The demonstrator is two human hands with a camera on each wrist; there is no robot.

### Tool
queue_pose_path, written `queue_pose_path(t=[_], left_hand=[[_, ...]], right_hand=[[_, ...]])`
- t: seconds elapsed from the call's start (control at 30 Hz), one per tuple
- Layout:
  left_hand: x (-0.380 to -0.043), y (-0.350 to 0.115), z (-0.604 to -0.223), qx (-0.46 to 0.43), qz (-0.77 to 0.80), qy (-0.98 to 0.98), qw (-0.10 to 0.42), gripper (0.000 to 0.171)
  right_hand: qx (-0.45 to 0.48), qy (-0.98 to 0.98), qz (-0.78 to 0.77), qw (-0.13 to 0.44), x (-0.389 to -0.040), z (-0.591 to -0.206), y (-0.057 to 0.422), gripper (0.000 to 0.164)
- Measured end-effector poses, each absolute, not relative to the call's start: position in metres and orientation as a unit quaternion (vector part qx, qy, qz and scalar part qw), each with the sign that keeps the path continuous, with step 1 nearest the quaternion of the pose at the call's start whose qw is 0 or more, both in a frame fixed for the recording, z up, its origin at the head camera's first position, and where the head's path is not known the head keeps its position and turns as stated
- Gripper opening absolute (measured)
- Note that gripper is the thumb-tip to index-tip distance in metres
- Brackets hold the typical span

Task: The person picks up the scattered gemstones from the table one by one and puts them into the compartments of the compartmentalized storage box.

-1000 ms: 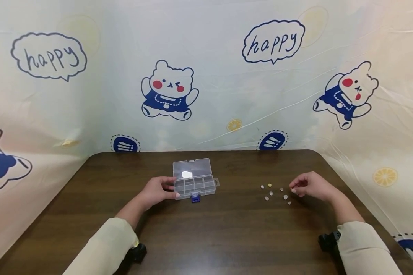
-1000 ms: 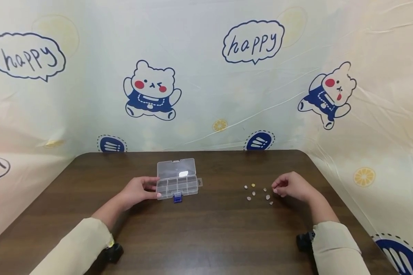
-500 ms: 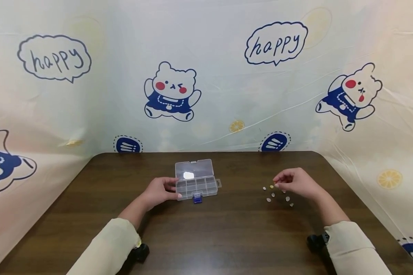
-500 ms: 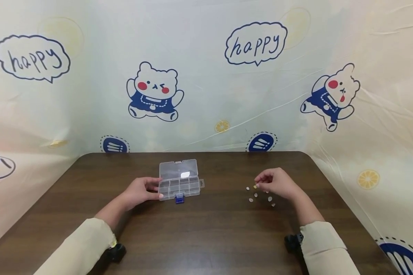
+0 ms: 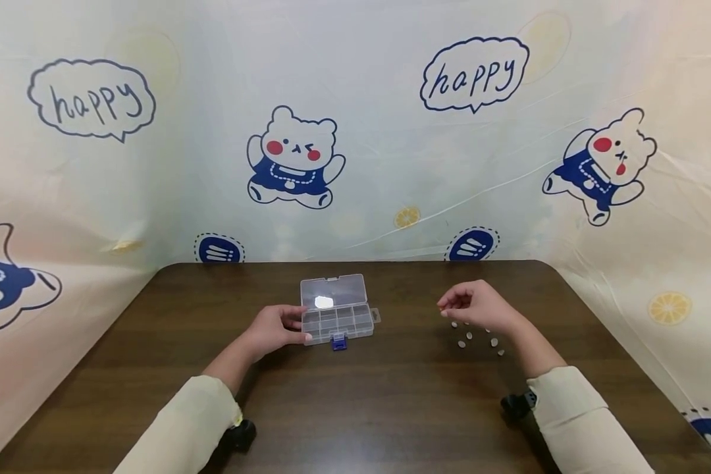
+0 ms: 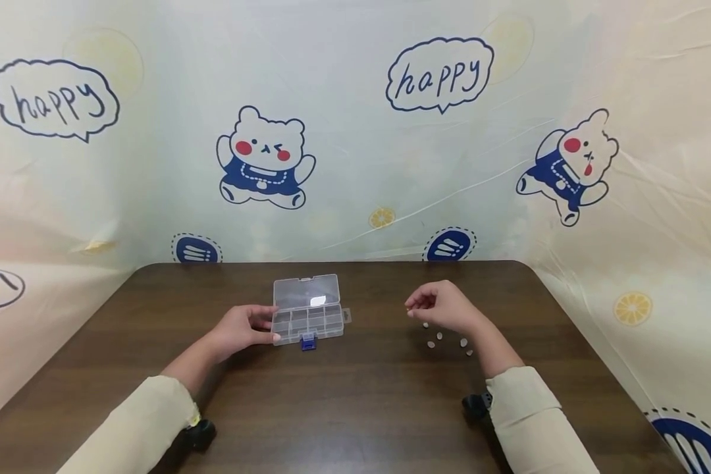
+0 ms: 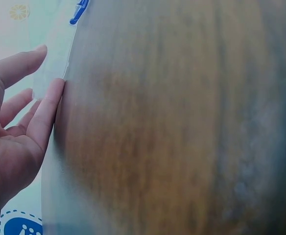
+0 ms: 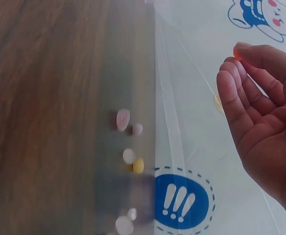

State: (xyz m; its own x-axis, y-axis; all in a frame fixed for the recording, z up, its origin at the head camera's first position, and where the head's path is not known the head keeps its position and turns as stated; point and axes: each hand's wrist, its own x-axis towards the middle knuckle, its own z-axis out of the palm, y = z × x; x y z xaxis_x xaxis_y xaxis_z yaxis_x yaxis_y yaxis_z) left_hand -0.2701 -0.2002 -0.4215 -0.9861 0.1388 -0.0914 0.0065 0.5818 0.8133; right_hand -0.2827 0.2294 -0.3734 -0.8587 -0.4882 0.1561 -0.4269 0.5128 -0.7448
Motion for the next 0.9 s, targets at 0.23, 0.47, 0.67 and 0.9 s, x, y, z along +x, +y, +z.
queue_pose_path(t=[0.23,0.47,0.67,0.9], left_hand=[[-0.270,-0.201,-0.421,0.039,0.455,0.886,0.073,0.065],[-0.270,-0.201,-0.422,0.033,0.454,0.887,0.075,0.065],[-0.270,-0.200,-0.422,0.035,0.453,0.888,0.073,0.066],[-0.270,-0.201,-0.421,0.034,0.448,0.890,0.071,0.065]], right_hand=[[-0.278,0.864,-0.417,0.046,-0.287,-0.366,0.212,0.010],[-0.287,0.863,-0.413,0.050,-0.293,-0.358,0.196,0.012],[-0.294,0.864,-0.405,0.050,-0.299,-0.353,0.183,0.009],[-0.296,0.864,-0.402,0.057,-0.304,-0.351,0.169,0.009]])
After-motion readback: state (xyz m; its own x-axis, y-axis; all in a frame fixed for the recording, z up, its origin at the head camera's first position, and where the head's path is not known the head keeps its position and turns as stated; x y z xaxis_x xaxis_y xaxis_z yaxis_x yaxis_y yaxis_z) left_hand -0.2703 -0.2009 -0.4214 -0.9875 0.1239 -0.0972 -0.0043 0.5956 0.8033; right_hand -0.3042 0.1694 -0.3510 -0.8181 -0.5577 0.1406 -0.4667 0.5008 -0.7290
